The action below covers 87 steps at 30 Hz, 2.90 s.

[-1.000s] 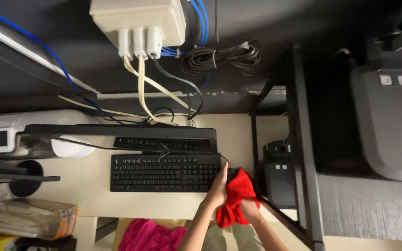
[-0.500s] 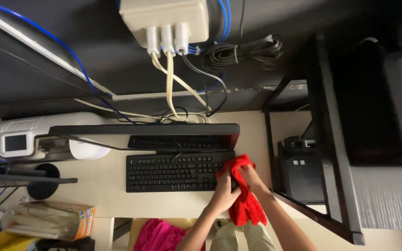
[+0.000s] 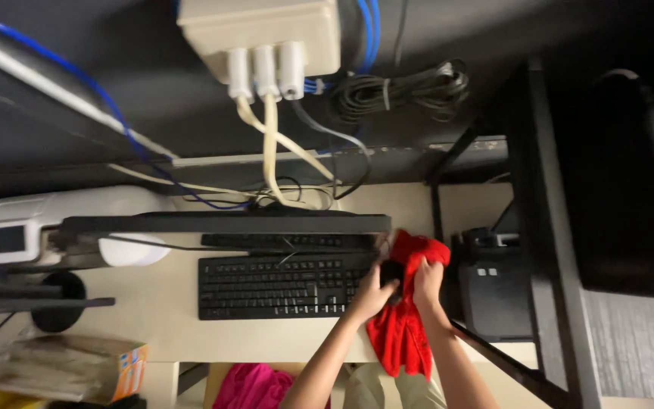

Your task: Cleaning a keyboard and a computer monitor using a red cloth at a workstation.

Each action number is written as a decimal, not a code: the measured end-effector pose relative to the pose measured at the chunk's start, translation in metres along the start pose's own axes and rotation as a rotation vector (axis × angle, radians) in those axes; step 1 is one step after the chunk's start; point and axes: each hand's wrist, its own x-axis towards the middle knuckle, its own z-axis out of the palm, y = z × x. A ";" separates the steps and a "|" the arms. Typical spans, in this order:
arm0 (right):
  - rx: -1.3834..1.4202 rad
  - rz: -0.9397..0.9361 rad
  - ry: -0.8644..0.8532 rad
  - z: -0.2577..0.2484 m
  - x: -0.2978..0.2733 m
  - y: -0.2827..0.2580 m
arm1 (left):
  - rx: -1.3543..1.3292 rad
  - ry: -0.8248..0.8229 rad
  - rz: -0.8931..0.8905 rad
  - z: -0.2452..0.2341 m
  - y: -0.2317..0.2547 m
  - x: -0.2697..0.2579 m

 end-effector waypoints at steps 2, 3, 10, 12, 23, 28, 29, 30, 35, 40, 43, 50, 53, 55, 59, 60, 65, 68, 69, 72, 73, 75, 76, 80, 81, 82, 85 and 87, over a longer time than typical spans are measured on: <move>0.350 -0.081 -0.066 -0.028 -0.063 -0.038 | 0.014 0.023 0.011 0.012 -0.007 0.012; 0.699 -0.165 -0.147 -0.041 -0.095 -0.059 | 0.033 0.056 0.022 0.018 -0.010 0.018; 0.022 -0.360 -0.203 -0.096 -0.186 -0.042 | 0.210 0.114 0.164 0.059 -0.039 0.046; 0.066 -0.248 -0.212 -0.097 -0.192 -0.047 | 0.197 0.149 0.115 0.063 -0.024 0.049; -0.251 -0.434 -0.515 -0.081 -0.182 -0.057 | 0.347 0.204 0.272 0.006 0.010 -0.003; -0.781 -0.887 -0.781 -0.026 -0.215 -0.120 | 0.361 0.406 0.158 -0.061 -0.024 -0.072; -0.884 -1.084 -0.810 -0.009 -0.216 -0.113 | 0.367 0.480 0.137 -0.078 -0.032 -0.084; -0.983 -1.287 -0.834 0.007 -0.218 -0.107 | 0.371 0.556 0.115 -0.093 -0.038 -0.098; -1.186 -1.211 -0.864 0.103 -0.202 -0.057 | 0.465 0.734 0.068 -0.180 -0.058 -0.139; -1.402 -1.127 -0.984 0.167 -0.224 -0.057 | 0.610 0.936 0.093 -0.263 -0.098 -0.148; -1.423 -1.381 -1.144 0.211 -0.225 -0.052 | 0.649 0.994 -0.041 -0.297 -0.147 -0.150; -1.203 -1.561 -1.016 0.322 -0.281 -0.121 | 0.189 1.002 -0.386 -0.326 -0.116 -0.162; -1.085 -1.438 -0.975 0.372 -0.292 -0.136 | 0.139 1.008 -0.333 -0.322 -0.124 -0.158; -1.060 -1.344 -0.996 0.393 -0.302 -0.145 | 0.162 1.009 -0.279 -0.318 -0.128 -0.161; -0.974 -1.240 -0.971 0.390 -0.308 -0.151 | 0.101 0.932 -0.192 -0.313 -0.110 -0.167; -0.947 -1.246 -0.965 0.381 -0.309 -0.151 | 0.050 0.912 -0.191 -0.311 -0.100 -0.170; -1.128 -1.212 -0.919 0.324 -0.303 -0.119 | 0.156 0.903 -0.148 -0.305 -0.122 -0.172; -1.235 -1.231 -0.889 0.281 -0.300 -0.104 | 0.227 0.899 -0.088 -0.307 -0.119 -0.167; -1.289 -1.232 -0.895 0.266 -0.300 -0.100 | 0.220 0.897 -0.069 -0.308 -0.114 -0.167; -1.367 -1.200 -0.930 0.265 -0.291 -0.083 | 0.088 0.916 -0.113 -0.312 -0.105 -0.165; -1.369 -1.208 -0.930 0.277 -0.289 -0.088 | 0.085 0.923 -0.111 -0.315 -0.105 -0.161; -1.400 -1.207 -0.934 0.297 -0.293 -0.091 | -0.035 0.930 -0.208 -0.319 -0.106 -0.163; -1.400 -1.209 -0.945 0.312 -0.295 -0.096 | -0.036 0.936 -0.216 -0.319 -0.109 -0.163; -1.315 -1.215 -0.811 0.367 -0.309 -0.106 | -0.179 0.917 -0.230 -0.324 -0.137 -0.165; -1.278 -1.250 -0.707 0.378 -0.312 -0.107 | -0.249 0.906 -0.198 -0.324 -0.148 -0.166; -1.279 -1.250 -0.710 0.375 -0.316 -0.109 | -0.250 0.907 -0.200 -0.323 -0.150 -0.170; -1.304 -1.108 -0.711 0.363 -0.314 -0.107 | -0.388 0.880 -0.150 -0.324 -0.149 -0.173; -1.110 -1.351 -0.726 0.342 -0.299 -0.085 | -0.370 0.867 -0.115 -0.324 -0.141 -0.173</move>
